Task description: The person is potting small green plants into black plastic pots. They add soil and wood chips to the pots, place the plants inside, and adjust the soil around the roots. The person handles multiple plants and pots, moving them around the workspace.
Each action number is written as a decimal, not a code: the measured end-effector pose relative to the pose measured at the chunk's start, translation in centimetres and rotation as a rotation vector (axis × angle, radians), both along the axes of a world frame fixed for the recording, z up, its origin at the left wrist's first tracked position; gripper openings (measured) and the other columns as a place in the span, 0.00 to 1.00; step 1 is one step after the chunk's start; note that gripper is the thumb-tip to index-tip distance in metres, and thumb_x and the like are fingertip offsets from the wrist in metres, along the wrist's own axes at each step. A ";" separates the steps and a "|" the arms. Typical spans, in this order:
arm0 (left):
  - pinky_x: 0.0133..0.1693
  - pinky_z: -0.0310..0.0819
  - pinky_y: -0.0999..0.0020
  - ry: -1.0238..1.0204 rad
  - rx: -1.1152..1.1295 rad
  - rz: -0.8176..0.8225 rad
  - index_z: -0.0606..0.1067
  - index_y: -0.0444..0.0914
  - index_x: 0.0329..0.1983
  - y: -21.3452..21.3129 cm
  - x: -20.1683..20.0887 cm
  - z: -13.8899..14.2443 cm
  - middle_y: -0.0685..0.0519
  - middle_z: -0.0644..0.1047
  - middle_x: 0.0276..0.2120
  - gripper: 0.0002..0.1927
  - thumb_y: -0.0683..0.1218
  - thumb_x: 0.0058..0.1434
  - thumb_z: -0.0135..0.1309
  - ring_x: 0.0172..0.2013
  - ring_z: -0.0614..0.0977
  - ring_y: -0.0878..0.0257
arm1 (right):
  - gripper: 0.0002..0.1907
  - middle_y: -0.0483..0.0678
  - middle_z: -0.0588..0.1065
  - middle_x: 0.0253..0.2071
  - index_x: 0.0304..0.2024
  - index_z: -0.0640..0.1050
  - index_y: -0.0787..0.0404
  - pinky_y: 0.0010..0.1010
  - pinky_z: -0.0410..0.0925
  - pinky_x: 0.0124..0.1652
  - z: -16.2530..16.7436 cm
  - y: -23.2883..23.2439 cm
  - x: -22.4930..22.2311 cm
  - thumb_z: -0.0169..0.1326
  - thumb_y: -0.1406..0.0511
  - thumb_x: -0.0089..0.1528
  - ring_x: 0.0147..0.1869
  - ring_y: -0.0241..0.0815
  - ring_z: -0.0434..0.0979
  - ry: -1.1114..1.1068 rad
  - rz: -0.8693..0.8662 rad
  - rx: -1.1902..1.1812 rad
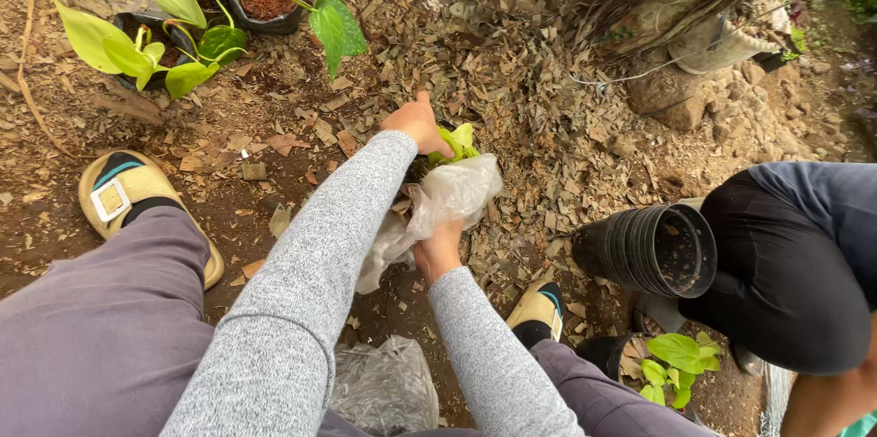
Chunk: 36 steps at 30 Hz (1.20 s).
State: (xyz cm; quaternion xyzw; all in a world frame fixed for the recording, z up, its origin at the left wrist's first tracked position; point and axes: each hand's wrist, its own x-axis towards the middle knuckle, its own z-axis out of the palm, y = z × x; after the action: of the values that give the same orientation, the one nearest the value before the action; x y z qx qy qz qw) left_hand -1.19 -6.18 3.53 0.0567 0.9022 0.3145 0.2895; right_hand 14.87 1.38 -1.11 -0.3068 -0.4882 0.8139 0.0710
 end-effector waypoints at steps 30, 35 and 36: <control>0.63 0.63 0.53 0.300 0.305 0.789 0.65 0.36 0.69 0.0 14.3 -12.0 0.38 0.66 0.59 0.37 0.47 0.57 0.62 0.61 0.70 0.42 | 0.18 0.49 0.76 0.52 0.59 0.71 0.59 0.35 0.77 0.48 -7.2 14.5 0.7 0.50 0.63 0.67 0.51 0.44 0.79 0.116 -0.011 -0.113; 0.55 0.71 0.53 0.454 0.273 0.702 0.73 0.34 0.59 -1.0 11.5 -11.3 0.37 0.74 0.50 0.26 0.48 0.59 0.61 0.53 0.76 0.43 | 0.21 0.55 0.78 0.54 0.60 0.73 0.64 0.37 0.77 0.55 -8.6 17.9 -1.4 0.49 0.57 0.71 0.54 0.48 0.81 0.465 0.322 0.171; 0.54 0.73 0.53 0.400 0.258 0.664 0.76 0.35 0.54 -1.6 10.7 -10.6 0.39 0.76 0.49 0.21 0.48 0.59 0.60 0.51 0.78 0.44 | 0.21 0.53 0.77 0.55 0.61 0.73 0.63 0.37 0.75 0.57 -8.8 18.9 -1.6 0.51 0.59 0.69 0.56 0.48 0.80 0.490 0.372 0.629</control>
State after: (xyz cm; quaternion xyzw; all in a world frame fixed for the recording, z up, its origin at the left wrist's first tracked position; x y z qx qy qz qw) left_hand 9.54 -7.73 -7.06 -0.1417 0.8631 0.4843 -0.0186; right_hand 13.28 20.26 -9.95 0.0251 -0.7280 0.6733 0.1268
